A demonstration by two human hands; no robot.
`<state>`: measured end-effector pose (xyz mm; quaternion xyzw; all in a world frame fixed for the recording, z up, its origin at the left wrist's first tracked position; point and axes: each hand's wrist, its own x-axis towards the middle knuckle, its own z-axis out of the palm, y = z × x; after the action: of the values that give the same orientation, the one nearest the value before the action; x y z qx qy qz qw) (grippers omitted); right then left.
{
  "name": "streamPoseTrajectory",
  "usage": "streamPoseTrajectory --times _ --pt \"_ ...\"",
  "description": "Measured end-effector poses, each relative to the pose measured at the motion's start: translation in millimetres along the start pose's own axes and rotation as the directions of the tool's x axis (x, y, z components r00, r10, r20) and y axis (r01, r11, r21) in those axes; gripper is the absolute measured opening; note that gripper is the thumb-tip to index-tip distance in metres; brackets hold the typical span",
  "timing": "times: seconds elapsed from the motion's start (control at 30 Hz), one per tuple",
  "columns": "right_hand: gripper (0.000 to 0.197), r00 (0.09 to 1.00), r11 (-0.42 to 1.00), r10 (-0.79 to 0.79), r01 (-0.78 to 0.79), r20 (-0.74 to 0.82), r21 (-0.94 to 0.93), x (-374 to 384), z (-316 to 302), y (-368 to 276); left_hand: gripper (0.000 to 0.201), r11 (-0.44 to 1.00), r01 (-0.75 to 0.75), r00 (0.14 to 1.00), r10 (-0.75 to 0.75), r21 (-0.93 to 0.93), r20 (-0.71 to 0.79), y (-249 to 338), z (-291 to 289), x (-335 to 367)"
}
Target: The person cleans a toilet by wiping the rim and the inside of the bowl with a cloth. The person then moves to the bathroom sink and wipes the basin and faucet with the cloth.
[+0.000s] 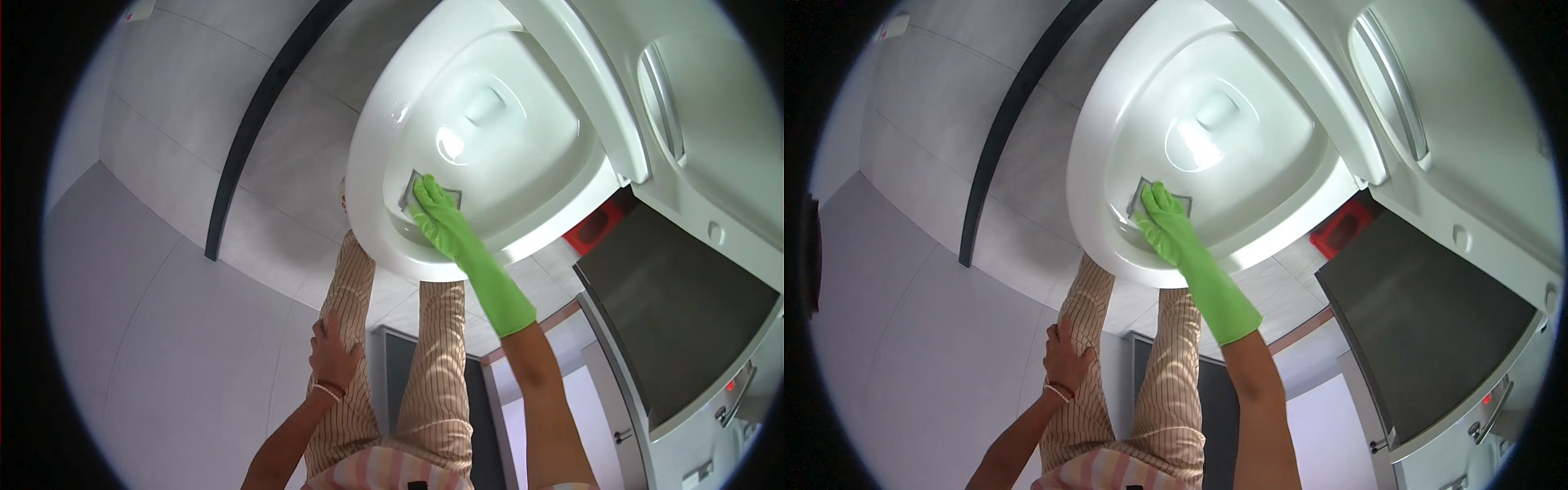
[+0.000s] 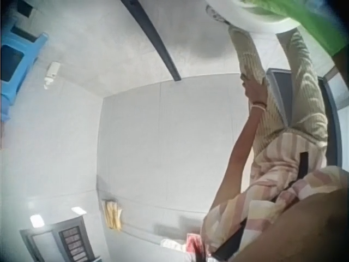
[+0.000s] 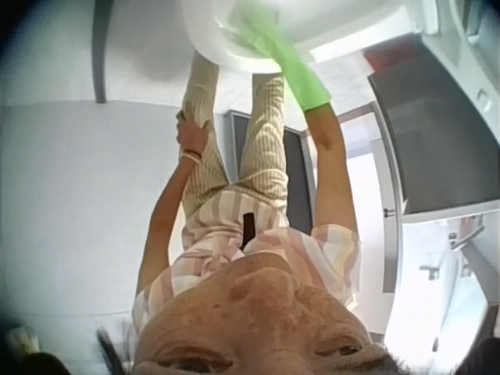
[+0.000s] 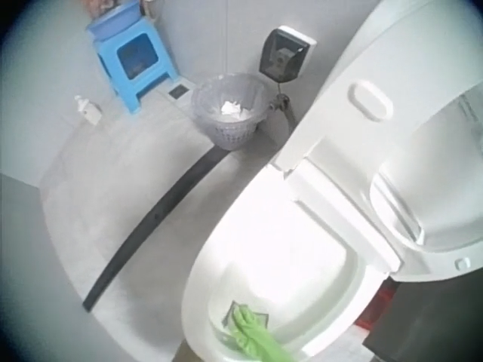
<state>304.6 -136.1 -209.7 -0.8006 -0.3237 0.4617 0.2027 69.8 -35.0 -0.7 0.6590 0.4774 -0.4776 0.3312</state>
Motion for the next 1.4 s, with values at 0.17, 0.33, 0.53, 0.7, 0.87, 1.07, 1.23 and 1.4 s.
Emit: streamPoseTrajectory --times 0.17,0.33,0.53,0.7,0.87,1.07,1.23,1.4 --pt "0.036 0.967 0.773 -0.236 0.244 0.092 -0.585 20 -71 52 0.081 0.993 0.097 0.994 -0.099 -0.065 -0.037 7 19 -15" --pt "0.039 0.964 0.476 -0.223 -0.02 -0.143 -0.879 69 -123 107 0.083 0.988 0.133 0.989 -0.137 -0.081 -0.054 15 41 -18" --pt "0.048 0.982 0.484 0.185 -0.114 -0.026 -0.868 32 -16 -1 0.087 0.98 0.196 0.98 -0.197 -0.016 -0.036 11 51 -23" --pt "0.042 0.987 0.981 0.044 -0.071 -0.153 -0.181 15 3 -54 0.088 0.981 0.193 0.981 -0.193 -0.022 -0.02 18 49 -20" --pt "0.031 0.97 0.789 -0.224 0.237 0.094 -0.566 47 -108 26 0.089 0.983 0.18 0.983 -0.181 -0.044 -0.016 15 52 -20" --pt "0.039 0.976 0.426 -0.207 0.155 0.071 -0.892 83 -136 100 0.09 0.978 0.208 0.978 -0.207 -0.025 0.024 15 58 -21" --pt "0.044 0.991 0.816 0.001 -0.079 -0.136 -0.573 90 -39 15 0.091 0.971 0.241 0.97 -0.24 -0.011 0.03 13 57 -18" --pt "0.045 0.995 0.889 -0.099 0.101 0.03 -0.447 34 -21 11 0.09 0.972 0.233 0.972 -0.233 -0.017 0.043 19 53 -19"
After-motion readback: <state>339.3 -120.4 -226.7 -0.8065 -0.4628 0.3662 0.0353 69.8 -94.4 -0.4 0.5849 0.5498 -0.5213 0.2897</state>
